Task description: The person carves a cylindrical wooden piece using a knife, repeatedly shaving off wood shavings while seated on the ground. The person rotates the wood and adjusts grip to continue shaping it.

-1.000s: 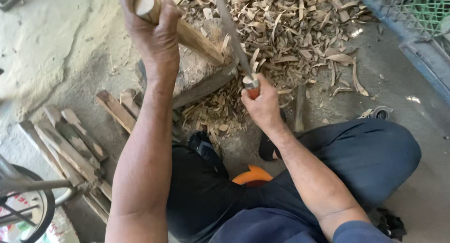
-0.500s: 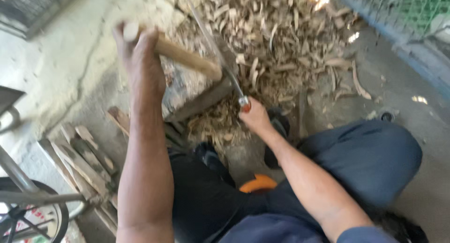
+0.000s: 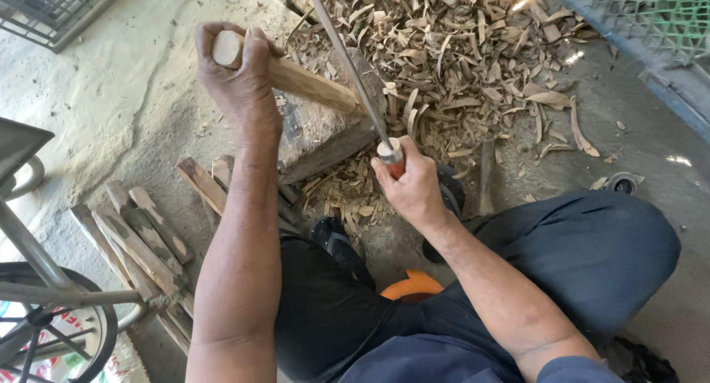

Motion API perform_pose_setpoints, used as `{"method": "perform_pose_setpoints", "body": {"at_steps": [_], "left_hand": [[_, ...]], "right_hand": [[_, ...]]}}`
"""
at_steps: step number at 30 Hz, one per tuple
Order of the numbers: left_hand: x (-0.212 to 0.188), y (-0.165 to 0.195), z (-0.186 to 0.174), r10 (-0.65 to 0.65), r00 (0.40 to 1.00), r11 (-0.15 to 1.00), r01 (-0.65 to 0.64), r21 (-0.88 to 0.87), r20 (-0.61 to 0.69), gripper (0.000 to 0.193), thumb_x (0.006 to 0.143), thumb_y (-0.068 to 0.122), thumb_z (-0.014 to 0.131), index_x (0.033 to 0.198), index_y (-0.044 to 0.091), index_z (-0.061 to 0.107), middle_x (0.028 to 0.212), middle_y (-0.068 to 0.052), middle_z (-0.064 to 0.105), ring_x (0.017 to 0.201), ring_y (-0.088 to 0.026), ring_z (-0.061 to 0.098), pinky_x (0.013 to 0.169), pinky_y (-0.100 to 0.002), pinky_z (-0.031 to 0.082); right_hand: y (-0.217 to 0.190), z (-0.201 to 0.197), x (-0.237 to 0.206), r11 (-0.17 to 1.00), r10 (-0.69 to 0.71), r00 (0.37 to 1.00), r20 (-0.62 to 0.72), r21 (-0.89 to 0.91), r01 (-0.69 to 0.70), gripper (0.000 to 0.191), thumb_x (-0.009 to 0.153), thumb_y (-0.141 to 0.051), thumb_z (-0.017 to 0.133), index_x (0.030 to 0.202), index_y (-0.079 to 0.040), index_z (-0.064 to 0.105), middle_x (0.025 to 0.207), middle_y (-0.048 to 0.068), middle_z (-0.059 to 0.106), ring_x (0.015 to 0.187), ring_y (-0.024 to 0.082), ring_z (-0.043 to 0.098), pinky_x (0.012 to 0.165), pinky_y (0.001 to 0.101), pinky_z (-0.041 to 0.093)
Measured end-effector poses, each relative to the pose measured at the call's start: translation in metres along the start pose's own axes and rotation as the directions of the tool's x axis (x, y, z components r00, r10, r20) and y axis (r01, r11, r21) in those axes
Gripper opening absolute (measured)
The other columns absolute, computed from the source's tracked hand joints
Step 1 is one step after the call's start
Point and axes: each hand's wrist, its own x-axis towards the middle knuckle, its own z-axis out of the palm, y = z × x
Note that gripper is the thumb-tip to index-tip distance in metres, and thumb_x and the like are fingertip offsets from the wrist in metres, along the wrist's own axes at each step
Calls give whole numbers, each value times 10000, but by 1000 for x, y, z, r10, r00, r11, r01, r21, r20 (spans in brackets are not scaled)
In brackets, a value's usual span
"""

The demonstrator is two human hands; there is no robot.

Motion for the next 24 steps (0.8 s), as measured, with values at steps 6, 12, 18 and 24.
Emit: {"method": "perform_pose_setpoints", "body": {"at_steps": [6, 12, 18, 24], "left_hand": [[-9, 7, 8, 16, 1000, 999, -17, 37, 23, 191, 1012, 2, 690, 1051, 81, 521, 897, -92, 686, 786, -190, 759, 737, -342, 712], [-11, 2, 9, 11, 1000, 991, -12, 130, 7, 181, 1019, 16, 672, 1098, 84, 525, 956, -105, 678, 829, -175, 779, 766, -304, 747], [-9, -1, 10, 75, 997, 993, -76, 92, 14, 200, 1021, 37, 701, 1073, 87, 514, 1009, -91, 642, 844, -192, 764, 770, -351, 732], [-15, 8, 11, 24, 999, 980, -18, 200, -30, 183, 983, 71, 714, 1066, 88, 551, 1027, -56, 641, 914, -160, 735, 797, -338, 688]], "right_hand": [[-7, 13, 10, 983, 153, 982, 114, -125, -138, 118, 981, -93, 721, 1028, -70, 615, 733, 63, 655, 613, 170, 661, 530, 340, 525], [-9, 2, 6, 980, 191, 971, 142, -86, -180, 187, 909, -80, 732, 1057, -92, 618, 678, 13, 627, 585, 128, 643, 510, 315, 529], [-1, 6, 7, 999, 41, 999, 36, -18, -40, 129, 966, -85, 706, 1012, -72, 586, 688, 32, 599, 594, 170, 640, 526, 334, 521], [10, 3, 15, 955, 263, 961, 81, -162, -248, 204, 888, -96, 747, 1028, -33, 613, 710, 119, 595, 621, 234, 608, 576, 381, 485]]}}
